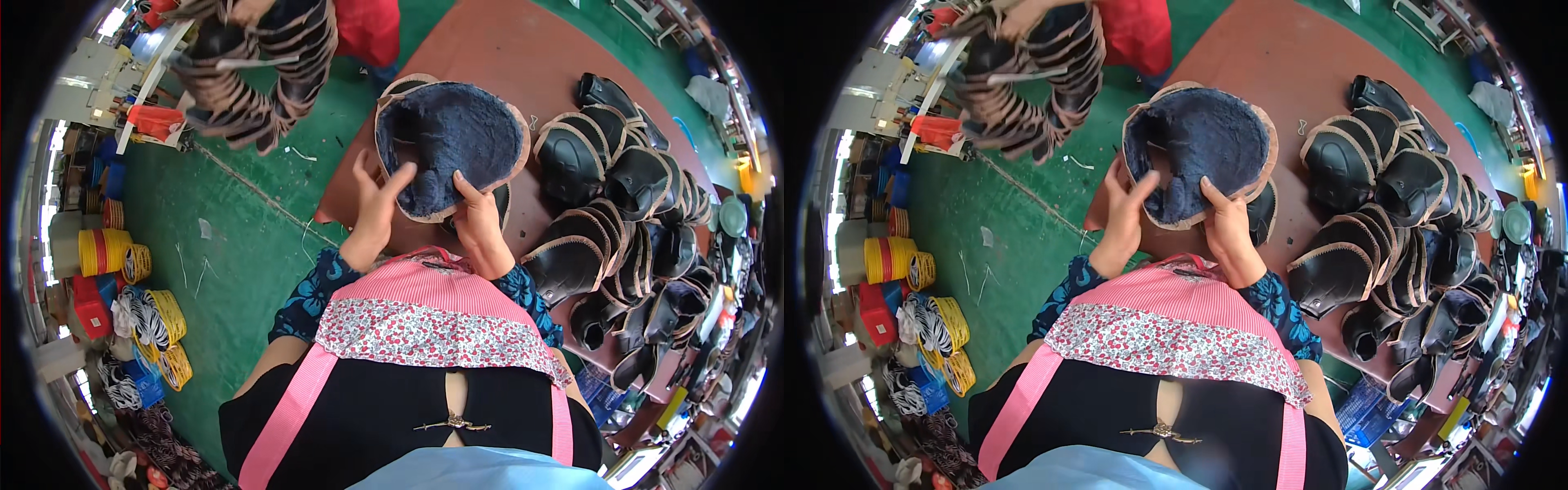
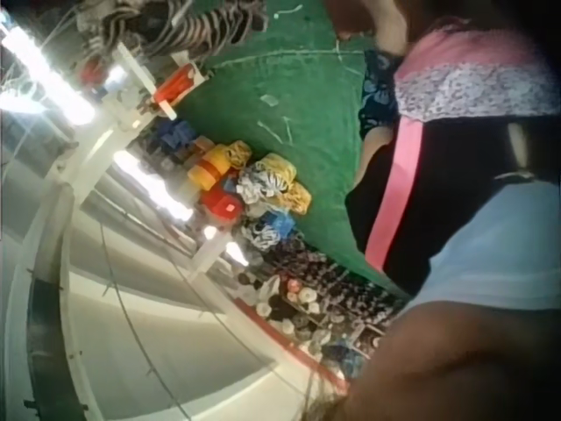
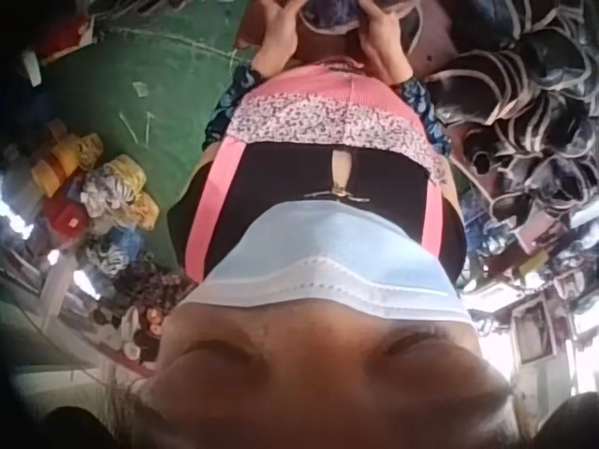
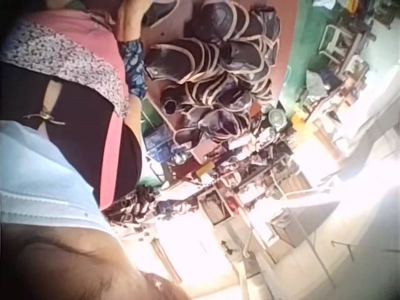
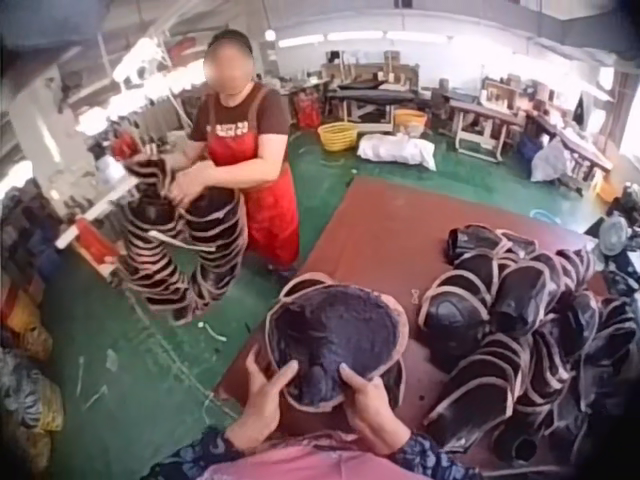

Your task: Inspecting and handling manufactured shoes at a quality control or finishing station.

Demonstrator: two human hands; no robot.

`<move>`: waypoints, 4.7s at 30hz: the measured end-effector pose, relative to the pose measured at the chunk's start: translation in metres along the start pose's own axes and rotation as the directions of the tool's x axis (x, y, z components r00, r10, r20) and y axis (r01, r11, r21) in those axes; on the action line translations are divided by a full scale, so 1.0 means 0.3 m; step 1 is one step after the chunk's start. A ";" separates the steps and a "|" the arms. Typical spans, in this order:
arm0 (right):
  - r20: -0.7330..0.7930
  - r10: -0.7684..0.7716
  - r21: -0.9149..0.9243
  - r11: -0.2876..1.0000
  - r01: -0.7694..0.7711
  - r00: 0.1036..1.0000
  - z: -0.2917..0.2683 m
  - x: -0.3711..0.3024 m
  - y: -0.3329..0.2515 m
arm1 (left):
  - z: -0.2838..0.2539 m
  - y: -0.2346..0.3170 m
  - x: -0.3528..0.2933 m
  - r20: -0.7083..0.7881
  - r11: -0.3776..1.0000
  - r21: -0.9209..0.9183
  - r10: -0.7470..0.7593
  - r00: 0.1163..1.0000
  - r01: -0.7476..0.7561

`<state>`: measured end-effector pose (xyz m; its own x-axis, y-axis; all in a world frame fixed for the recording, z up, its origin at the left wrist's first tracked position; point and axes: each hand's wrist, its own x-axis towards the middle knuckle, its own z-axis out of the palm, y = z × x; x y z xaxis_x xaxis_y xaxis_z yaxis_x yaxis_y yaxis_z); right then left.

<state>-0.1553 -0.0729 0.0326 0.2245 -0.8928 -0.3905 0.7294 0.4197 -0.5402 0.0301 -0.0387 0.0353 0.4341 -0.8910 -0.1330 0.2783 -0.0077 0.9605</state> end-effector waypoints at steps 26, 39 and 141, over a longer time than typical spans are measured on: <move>0.215 -0.779 -0.626 0.353 0.695 0.589 0.030 0.083 0.083 | 0.012 0.197 -0.154 0.186 0.927 0.070 0.350 0.918 -0.367; 0.486 -0.017 0.408 0.889 -0.210 0.874 -0.071 0.053 -0.309 | 0.108 0.388 -0.120 0.888 0.077 0.354 0.286 0.361 -0.932; -0.206 0.105 -0.426 0.885 -0.186 0.973 -0.551 0.540 -0.195 | 0.118 -0.163 0.422 0.601 0.489 0.666 0.095 0.793 -0.563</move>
<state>-0.2686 -0.2151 -0.1223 0.1618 -0.7907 -0.5904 0.3283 0.6073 -0.7234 0.0411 -0.1671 -0.0199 -0.1441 -0.9806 0.1330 -0.6792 0.1958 0.7074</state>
